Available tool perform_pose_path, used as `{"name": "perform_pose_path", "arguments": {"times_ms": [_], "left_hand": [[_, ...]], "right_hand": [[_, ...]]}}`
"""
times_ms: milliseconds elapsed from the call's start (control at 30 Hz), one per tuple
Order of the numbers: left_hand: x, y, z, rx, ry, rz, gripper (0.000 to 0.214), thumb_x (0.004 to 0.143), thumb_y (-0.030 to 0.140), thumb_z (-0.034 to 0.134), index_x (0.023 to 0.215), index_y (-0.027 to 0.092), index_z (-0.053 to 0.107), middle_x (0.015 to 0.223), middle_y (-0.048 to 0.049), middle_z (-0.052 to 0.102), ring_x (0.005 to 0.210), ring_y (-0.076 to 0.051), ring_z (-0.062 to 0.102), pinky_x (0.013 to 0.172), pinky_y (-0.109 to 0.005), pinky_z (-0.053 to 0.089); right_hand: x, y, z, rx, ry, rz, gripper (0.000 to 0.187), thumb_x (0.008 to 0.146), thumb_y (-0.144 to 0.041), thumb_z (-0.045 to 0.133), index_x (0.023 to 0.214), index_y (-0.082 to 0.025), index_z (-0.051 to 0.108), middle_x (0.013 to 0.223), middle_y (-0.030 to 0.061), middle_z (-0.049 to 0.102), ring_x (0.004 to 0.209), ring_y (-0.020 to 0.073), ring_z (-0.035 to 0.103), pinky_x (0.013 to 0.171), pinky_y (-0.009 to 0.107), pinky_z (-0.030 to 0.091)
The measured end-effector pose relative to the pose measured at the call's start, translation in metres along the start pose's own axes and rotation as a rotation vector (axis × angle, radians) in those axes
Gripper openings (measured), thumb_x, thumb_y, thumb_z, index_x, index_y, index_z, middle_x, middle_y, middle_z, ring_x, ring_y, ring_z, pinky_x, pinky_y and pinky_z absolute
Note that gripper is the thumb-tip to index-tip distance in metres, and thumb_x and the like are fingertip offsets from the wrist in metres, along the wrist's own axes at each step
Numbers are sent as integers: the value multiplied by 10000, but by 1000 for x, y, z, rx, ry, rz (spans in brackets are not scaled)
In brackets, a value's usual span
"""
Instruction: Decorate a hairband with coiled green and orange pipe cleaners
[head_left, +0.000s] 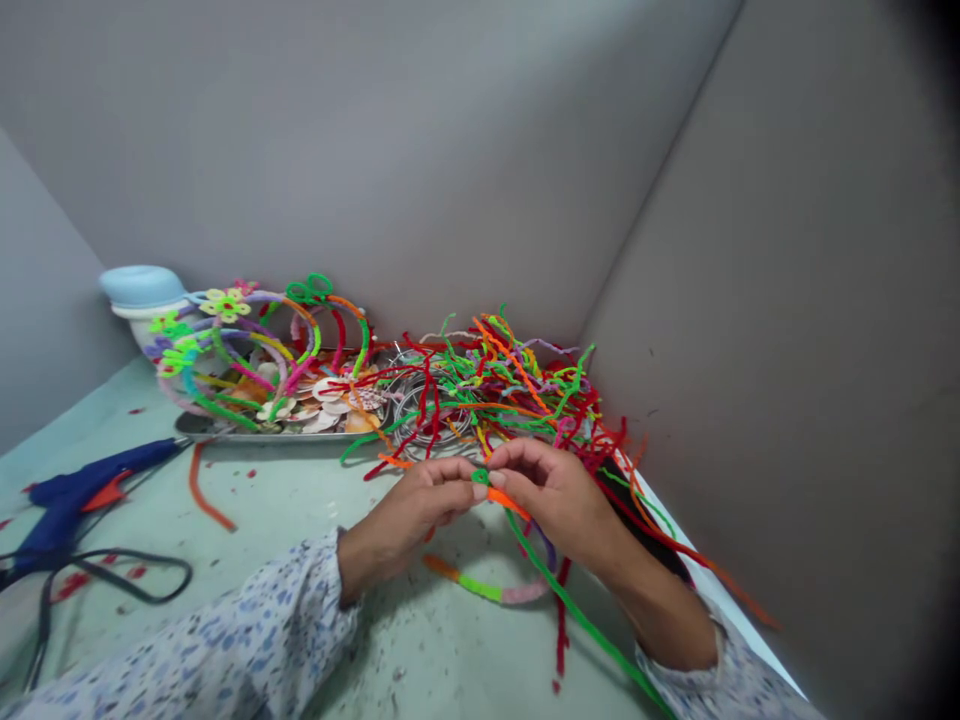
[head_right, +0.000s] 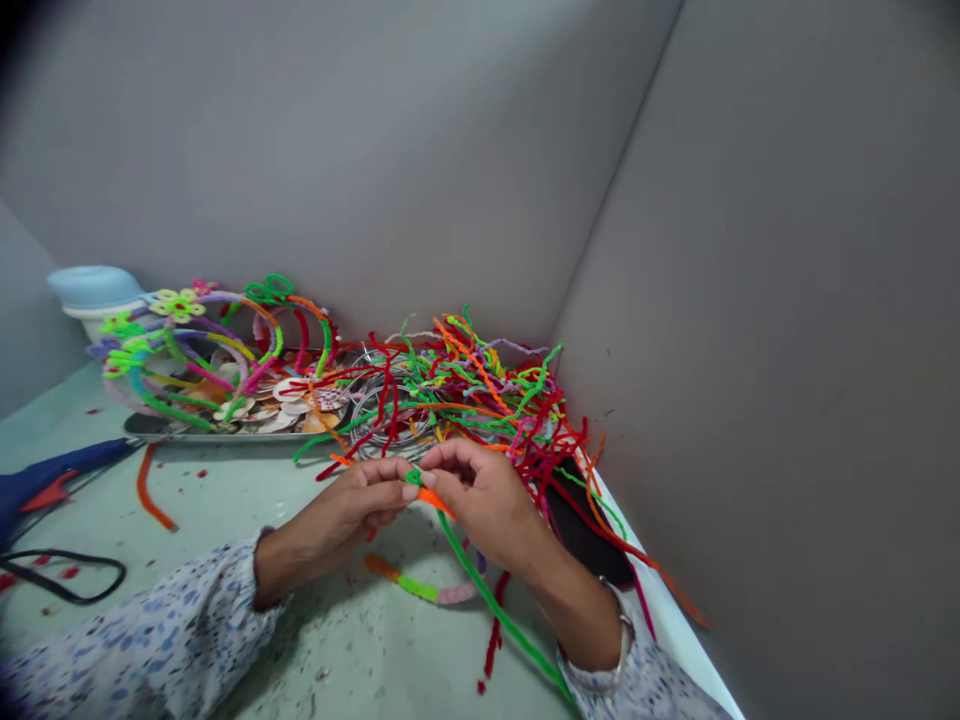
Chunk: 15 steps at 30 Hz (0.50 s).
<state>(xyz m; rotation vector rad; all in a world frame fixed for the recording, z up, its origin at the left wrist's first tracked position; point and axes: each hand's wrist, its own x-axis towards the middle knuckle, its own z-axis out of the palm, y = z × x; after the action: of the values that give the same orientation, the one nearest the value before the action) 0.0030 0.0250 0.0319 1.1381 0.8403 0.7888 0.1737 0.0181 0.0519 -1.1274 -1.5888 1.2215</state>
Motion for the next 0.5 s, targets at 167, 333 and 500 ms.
{"name": "perform_pose_path", "arguments": {"times_ms": [167, 333, 500], "left_hand": [[-1, 4, 0, -32, 53, 20, 172, 691, 266, 665, 613, 158, 556, 504, 69, 402, 489, -69, 290, 492, -232, 196], [-1, 4, -1, -2, 78, 58, 156, 688, 268, 681, 629, 151, 596, 534, 55, 449, 518, -71, 332, 515, -226, 238], [-1, 4, -2, 47, 68, 54, 156, 700, 274, 676, 638, 152, 602, 530, 57, 442, 504, -65, 321, 504, -220, 232]], "right_hand": [[-1, -2, 2, 19, 71, -15, 122, 764, -275, 618, 848, -187, 614, 790, -3, 616, 705, 113, 546, 653, 232, 432], [-2, -13, -12, -11, -93, 149, 141, 782, -319, 594, 842, -194, 618, 615, -56, 502, 504, 65, 412, 476, 191, 333], [-3, -17, -21, -128, -190, 189, 146, 798, -302, 559, 759, -174, 617, 568, -59, 435, 483, 63, 349, 443, 188, 259]]}}
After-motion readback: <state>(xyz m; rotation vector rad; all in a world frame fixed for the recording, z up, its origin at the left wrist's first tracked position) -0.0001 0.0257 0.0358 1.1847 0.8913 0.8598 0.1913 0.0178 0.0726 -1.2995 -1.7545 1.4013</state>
